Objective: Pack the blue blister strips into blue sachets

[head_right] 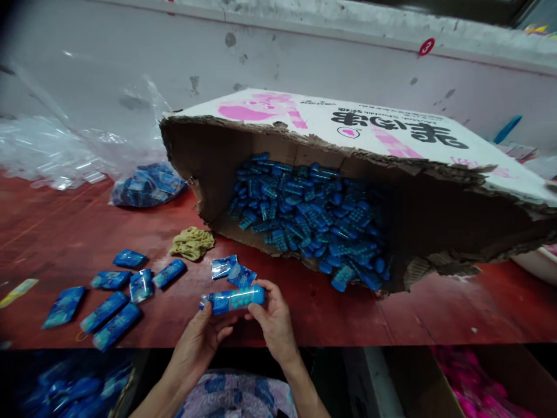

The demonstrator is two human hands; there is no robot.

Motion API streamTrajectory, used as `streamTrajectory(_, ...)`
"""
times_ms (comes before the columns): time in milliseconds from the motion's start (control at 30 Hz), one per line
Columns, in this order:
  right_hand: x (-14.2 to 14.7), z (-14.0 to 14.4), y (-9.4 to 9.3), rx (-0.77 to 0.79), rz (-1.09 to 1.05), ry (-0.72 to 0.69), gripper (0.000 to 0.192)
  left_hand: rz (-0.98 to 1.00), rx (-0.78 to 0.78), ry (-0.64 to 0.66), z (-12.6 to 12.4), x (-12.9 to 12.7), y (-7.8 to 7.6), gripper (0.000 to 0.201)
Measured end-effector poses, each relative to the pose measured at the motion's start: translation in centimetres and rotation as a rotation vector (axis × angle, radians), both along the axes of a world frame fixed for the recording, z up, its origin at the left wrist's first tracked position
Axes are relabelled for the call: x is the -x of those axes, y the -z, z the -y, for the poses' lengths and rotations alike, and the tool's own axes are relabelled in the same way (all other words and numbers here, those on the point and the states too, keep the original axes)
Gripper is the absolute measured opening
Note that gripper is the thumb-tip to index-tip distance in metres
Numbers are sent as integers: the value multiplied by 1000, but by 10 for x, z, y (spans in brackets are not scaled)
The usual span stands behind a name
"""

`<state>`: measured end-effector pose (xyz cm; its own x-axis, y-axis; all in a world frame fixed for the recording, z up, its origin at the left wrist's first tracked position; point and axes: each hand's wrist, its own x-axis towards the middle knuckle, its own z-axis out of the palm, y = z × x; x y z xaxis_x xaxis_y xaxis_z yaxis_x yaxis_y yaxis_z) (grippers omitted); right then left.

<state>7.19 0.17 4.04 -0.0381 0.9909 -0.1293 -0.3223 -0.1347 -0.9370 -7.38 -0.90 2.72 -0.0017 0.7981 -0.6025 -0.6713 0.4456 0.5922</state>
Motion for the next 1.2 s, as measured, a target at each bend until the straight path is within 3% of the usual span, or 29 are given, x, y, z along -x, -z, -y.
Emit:
streamTrajectory(267, 11, 8, 15, -38, 77, 102, 37, -34, 12, -27, 2, -5, -6, 33)
streamTrajectory(433, 19, 24, 34, -343, 525, 129, 37, 63, 48, -37, 1, -6, -4, 24)
streamTrajectory(533, 20, 29, 35, -458, 589, 28, 44, 109, 77, -45, -1, -2, -1, 16)
streamTrajectory(700, 16, 24, 22, -300, 417, -72, 35, 159, 76, 131, -5, 13, -4, 16)
streamTrajectory(833, 10, 17, 19, -139, 235, -134, 66, 323, -7, 318, -5, 23, -12, 26)
streamTrajectory(933, 6, 14, 15, -66, 161, -262, 81, 366, -46, 410, -6, 26, -14, 28)
streamTrajectory(1033, 3, 12, 9, -45, 41, -375, 85, 373, -66, 468, -7, 27, -13, 29)
streamTrajectory(1200, 4, 8, 9, -83, -60, -401, 77, 367, -36, 463, -6, 18, -9, 22)
